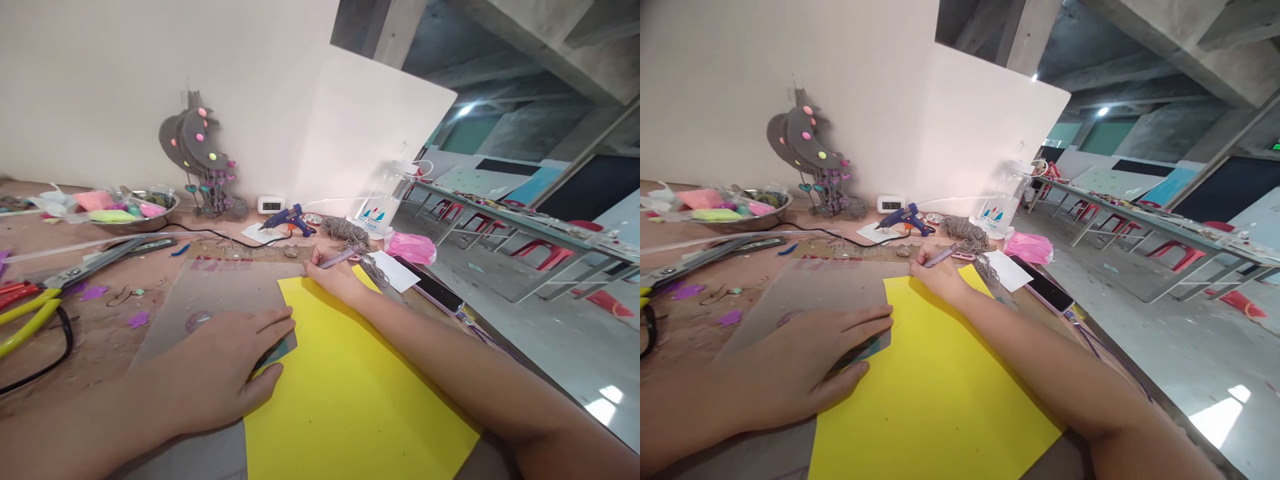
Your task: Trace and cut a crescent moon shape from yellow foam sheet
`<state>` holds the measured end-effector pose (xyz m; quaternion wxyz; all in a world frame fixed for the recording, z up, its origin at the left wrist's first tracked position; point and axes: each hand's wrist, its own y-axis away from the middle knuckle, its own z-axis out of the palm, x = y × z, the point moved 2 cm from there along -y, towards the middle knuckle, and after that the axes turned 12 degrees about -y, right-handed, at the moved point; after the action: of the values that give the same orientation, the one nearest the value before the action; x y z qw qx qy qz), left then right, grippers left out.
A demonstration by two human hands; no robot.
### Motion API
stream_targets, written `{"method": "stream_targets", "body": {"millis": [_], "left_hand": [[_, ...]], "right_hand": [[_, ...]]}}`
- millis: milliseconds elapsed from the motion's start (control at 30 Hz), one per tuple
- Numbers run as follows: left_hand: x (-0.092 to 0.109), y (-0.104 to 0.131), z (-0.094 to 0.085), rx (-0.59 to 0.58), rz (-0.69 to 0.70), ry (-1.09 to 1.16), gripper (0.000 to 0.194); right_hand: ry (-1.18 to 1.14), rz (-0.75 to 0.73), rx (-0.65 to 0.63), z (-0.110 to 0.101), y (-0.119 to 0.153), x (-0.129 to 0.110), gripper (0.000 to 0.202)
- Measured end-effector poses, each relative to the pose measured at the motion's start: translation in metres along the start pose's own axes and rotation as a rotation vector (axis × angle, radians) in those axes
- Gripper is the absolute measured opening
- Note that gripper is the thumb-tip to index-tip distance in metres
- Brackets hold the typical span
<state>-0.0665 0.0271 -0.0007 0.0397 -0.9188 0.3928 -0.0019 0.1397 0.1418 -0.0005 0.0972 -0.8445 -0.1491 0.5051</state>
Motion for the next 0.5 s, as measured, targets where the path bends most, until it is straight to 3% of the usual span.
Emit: {"method": "stream_targets", "body": {"millis": [300,400,500], "left_hand": [[0.001,0.0,-0.001,0.003,-0.014,0.002,0.052],[0.001,-0.001,-0.002,0.001,-0.009,0.002,0.051],[0.0,-0.001,-0.003,0.009,0.006,0.001,0.051]], "right_hand": [[-0.066,-0.035,-0.04,0.002,0.003,0.0,0.023],[-0.047,-0.162,-0.073,-0.006,-0.002,-0.004,0.021],[0.119,-0.32,-0.149,-0.013,-0.014,-0.008,0.022]]}}
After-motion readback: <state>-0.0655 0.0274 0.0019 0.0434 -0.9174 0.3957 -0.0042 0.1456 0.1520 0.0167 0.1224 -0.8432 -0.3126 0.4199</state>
